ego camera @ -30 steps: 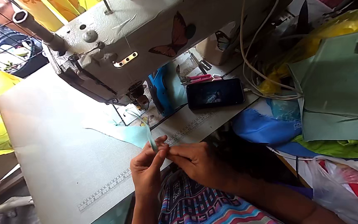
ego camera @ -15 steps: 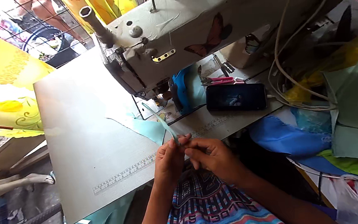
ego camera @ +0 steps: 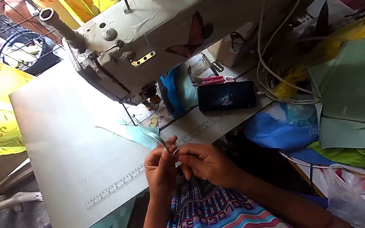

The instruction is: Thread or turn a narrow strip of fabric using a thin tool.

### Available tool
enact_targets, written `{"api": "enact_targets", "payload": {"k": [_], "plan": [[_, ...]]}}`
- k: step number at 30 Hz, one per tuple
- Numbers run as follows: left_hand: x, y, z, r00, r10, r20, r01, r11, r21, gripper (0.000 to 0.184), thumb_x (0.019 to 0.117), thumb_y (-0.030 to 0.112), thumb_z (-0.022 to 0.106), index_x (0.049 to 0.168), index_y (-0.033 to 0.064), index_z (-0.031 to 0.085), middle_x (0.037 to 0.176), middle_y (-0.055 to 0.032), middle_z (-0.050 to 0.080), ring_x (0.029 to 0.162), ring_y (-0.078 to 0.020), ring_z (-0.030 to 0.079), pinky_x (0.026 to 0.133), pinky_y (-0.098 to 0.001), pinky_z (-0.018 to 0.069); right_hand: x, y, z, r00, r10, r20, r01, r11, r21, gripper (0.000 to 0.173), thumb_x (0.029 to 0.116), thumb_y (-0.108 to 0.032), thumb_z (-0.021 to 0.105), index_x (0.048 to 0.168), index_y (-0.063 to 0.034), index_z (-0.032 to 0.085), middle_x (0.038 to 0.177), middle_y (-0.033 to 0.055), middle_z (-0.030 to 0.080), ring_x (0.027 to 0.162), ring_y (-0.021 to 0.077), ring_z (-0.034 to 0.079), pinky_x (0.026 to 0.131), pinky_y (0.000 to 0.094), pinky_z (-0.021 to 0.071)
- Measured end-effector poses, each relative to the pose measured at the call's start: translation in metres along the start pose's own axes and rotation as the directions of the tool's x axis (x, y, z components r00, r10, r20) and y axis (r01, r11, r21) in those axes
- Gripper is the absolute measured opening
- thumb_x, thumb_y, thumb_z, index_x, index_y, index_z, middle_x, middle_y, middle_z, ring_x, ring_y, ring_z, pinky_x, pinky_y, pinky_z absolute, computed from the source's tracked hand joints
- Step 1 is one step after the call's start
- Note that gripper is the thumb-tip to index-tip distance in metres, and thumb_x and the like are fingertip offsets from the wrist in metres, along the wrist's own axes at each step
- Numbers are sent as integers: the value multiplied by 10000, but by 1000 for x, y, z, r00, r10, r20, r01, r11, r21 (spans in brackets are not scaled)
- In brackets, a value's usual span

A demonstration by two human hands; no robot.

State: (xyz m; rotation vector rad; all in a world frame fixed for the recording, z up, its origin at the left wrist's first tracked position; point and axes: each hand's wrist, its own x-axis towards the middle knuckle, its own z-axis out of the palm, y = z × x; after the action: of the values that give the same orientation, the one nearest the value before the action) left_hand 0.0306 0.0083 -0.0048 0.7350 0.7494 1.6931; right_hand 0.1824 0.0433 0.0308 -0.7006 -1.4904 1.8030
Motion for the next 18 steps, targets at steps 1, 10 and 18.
{"api": "enact_targets", "payload": {"k": [1,10,18], "plan": [[-2,1,2,999,31,-10,-30,999,24,122,952,262,701,951,181,791,1012,11,761,1053,-102,705,959,-276,561,0,0,1,1000,-11,-1,11,1000,-9,222,1082,-155,492,1082,-5,655,717,-81,593,555,-89,434,507,85,351],[-14,0,7,916,323,-238,-269,935,232,112,964,209,695,969,152,791,1022,20,749,996,-66,698,887,-213,568,14,10,29,975,-210,-75,179,936,-304,234,1049,-115,530,1032,40,704,698,33,631,593,3,553,583,134,465],[1,10,-22,953,-178,247,263,889,-375,245,979,233,648,1127,81,772,1245,-105,719,1235,-201,648,1049,-328,511,13,-2,8,977,133,165,-158,977,147,181,1074,-122,492,1101,-15,636,671,-104,540,532,-73,448,494,92,371]]}}
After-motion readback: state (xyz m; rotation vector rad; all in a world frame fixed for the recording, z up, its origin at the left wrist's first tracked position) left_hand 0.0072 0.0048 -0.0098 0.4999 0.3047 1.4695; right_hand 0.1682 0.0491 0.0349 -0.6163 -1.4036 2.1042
